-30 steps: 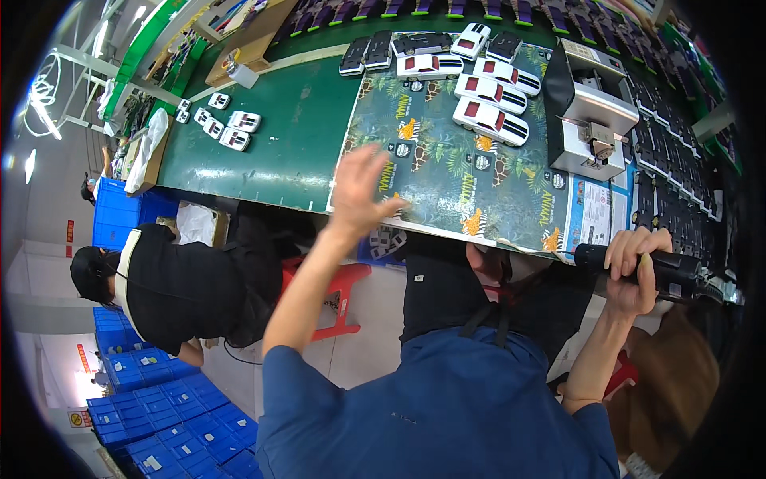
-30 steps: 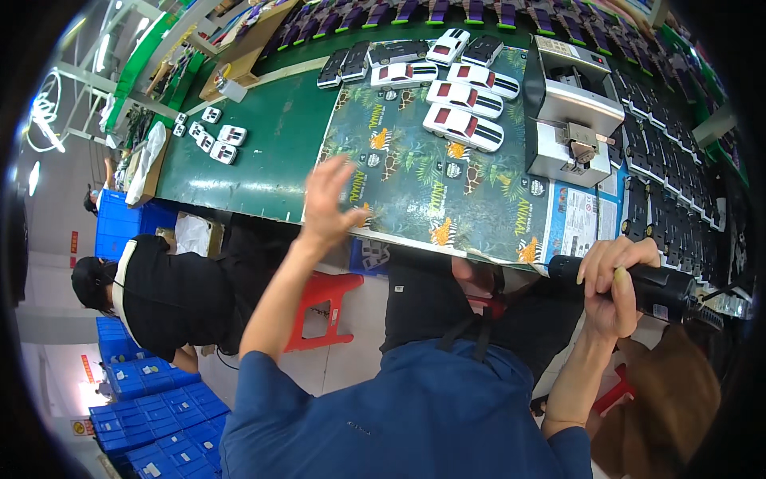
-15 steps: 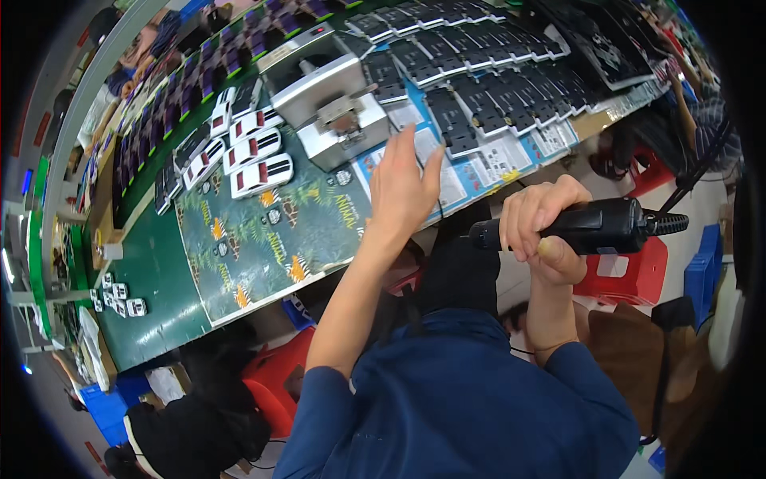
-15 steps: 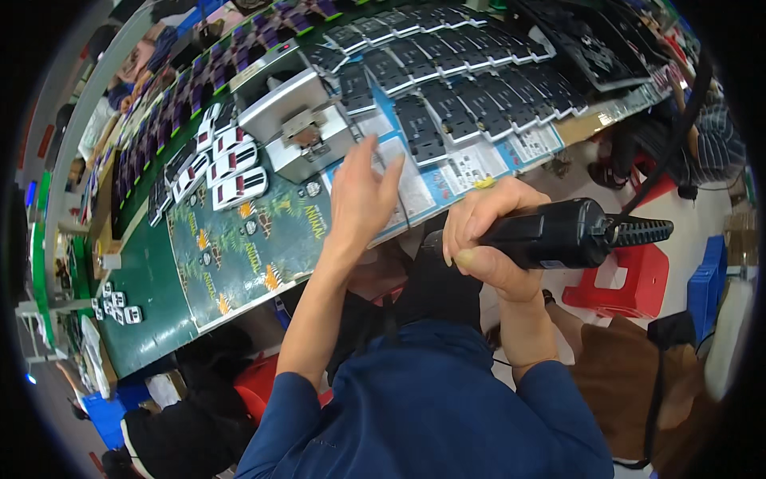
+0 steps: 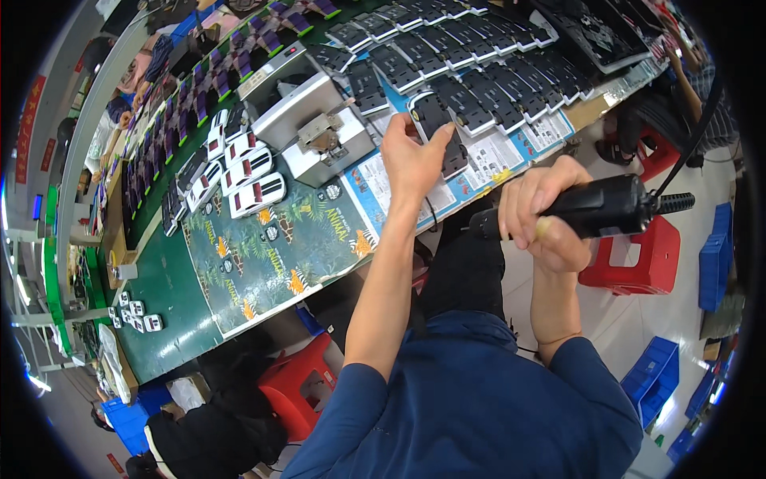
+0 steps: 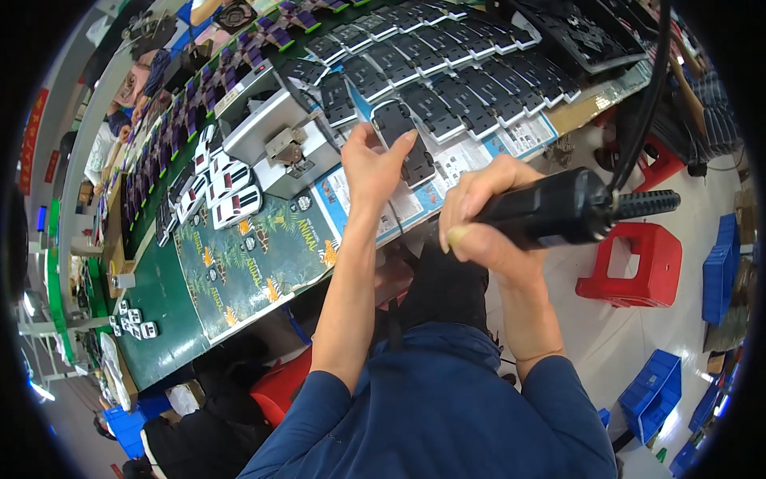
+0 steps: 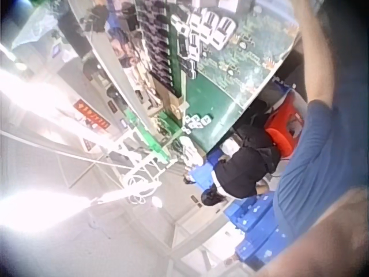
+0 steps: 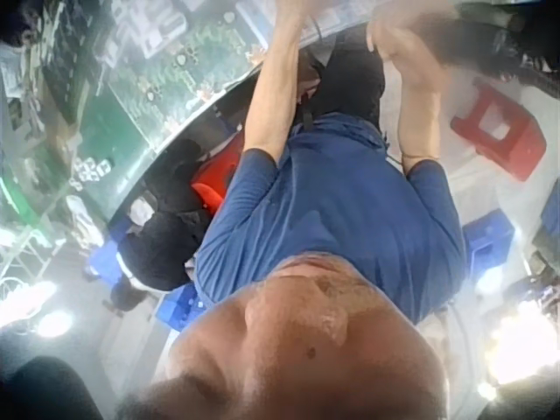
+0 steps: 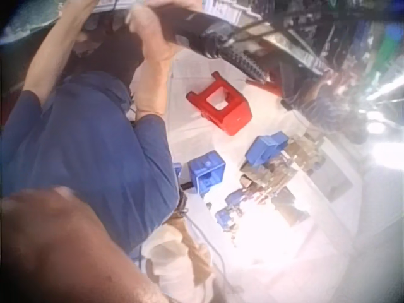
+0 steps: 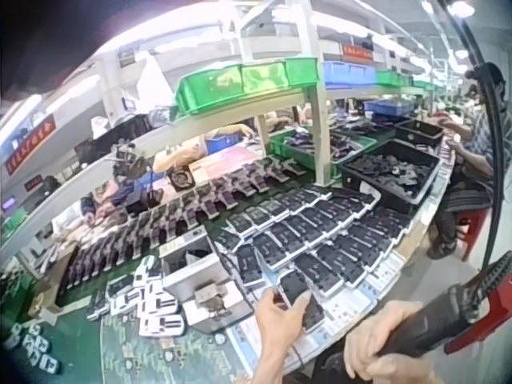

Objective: Assembling small electronic devices using an electric screwdriver on a factory production line.

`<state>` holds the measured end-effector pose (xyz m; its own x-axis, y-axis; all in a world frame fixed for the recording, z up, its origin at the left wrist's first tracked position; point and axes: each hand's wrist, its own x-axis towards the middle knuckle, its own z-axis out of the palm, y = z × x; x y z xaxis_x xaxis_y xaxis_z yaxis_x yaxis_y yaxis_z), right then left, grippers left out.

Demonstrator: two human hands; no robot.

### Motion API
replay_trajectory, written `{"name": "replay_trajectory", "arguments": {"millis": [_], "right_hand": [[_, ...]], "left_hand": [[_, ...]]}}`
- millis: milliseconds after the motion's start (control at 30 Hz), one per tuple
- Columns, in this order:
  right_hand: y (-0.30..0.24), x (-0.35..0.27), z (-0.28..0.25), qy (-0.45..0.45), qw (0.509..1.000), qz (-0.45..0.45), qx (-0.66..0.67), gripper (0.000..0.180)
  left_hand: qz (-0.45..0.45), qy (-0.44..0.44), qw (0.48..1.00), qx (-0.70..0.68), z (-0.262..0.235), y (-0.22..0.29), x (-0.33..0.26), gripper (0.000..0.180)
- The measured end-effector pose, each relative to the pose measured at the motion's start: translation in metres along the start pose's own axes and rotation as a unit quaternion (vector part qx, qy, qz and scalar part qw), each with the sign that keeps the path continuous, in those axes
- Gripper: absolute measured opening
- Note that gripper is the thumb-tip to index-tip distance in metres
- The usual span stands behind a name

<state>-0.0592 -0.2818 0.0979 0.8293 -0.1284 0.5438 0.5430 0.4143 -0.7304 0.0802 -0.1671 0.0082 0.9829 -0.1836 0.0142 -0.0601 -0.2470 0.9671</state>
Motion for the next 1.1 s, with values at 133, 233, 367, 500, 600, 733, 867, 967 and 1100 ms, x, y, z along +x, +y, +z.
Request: {"name": "replay_trajectory", "arguments": {"millis": [133, 233, 367, 500, 600, 733, 867, 967, 1100], "right_hand": [[0.014, 0.026, 0.001, -0.001, 0.994, -0.086, 0.067, 0.014], [0.022, 0.058, 0.019, -0.032, 0.990, -0.132, 0.039, 0.016], [0.060, 0.100, 0.069, 0.010, 0.991, -0.128, 0.042, 0.011], [0.111, 0.119, 0.103, -0.009, 0.983, -0.128, -0.131, 0.015], [0.127, 0.125, 0.112, -0.027, 0.973, -0.143, -0.181, 0.013], [0.129, 0.131, 0.120, -0.012, 0.973, -0.119, -0.195, 0.015], [0.131, 0.135, 0.124, -0.008, 0.973, -0.073, -0.219, 0.019], [0.131, 0.137, 0.123, -0.041, 0.971, -0.057, -0.229, 0.020], [0.100, 0.109, 0.117, -0.043, 0.994, 0.020, -0.096, 0.011]], "left_hand": [[0.036, -0.017, 0.975, -0.219, -0.029, 0.004, -0.039, 0.034], [0.009, 0.044, 0.939, -0.342, -0.075, -0.007, -0.072, 0.029], [-0.091, 0.054, 0.901, -0.421, -0.130, -0.025, -0.096, 0.023], [-0.077, 0.061, 0.902, -0.421, -0.143, -0.053, -0.099, 0.025], [-0.073, 0.061, 0.898, -0.430, -0.148, -0.052, -0.102, 0.025], [-0.097, 0.044, 0.882, -0.460, -0.148, -0.047, -0.094, 0.025], [-0.114, 0.044, 0.879, -0.460, -0.149, -0.043, -0.091, 0.024], [-0.114, 0.048, 0.888, -0.442, -0.146, -0.045, -0.095, 0.023], [-0.111, 0.056, 0.902, -0.414, -0.136, -0.040, -0.099, 0.022]]}}
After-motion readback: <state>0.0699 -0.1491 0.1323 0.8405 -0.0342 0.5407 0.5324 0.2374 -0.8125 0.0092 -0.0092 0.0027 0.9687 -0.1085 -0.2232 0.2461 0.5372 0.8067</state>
